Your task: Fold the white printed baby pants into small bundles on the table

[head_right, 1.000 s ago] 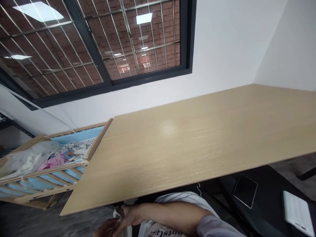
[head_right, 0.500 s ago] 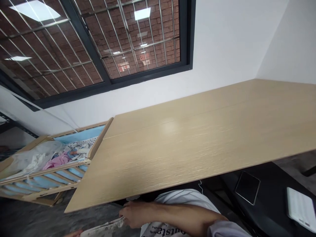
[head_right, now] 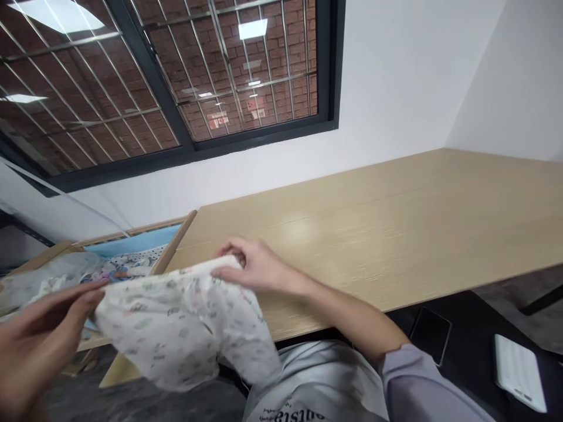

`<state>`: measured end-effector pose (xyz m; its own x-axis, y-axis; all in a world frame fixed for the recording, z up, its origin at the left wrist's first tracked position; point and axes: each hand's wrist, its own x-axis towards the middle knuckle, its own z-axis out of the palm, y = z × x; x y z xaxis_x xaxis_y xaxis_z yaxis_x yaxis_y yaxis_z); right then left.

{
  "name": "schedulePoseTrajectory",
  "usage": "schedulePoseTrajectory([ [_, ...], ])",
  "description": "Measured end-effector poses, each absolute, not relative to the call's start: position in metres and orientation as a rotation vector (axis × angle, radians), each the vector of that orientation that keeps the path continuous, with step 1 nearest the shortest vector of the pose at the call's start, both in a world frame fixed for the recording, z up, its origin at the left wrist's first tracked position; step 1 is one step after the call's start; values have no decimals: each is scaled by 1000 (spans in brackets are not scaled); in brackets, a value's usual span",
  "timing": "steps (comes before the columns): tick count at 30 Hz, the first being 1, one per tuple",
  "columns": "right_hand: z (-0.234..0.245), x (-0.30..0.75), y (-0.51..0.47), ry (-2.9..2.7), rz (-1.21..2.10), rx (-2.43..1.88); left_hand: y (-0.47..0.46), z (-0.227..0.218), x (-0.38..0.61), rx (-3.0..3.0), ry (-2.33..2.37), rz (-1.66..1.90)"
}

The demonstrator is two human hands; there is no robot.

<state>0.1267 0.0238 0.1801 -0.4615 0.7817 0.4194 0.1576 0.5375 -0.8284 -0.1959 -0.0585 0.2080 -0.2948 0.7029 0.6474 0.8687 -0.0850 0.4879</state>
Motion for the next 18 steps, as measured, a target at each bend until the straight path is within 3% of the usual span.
schedulePoseTrajectory([
  [2,197,144,52,-1953,889,-794,-24,225,-165,-1811,-1872,-1415],
  [6,200,180,116,-2150,899,-912,56,223,-134,-2186,-1770,-1225],
  [10,161,203,179,-2249,1147,-1164,127,186,-116,-2515,-1793,-953],
  [18,83,195,265,-2279,805,-1506,225,102,-81,-2638,-1970,-712],
])
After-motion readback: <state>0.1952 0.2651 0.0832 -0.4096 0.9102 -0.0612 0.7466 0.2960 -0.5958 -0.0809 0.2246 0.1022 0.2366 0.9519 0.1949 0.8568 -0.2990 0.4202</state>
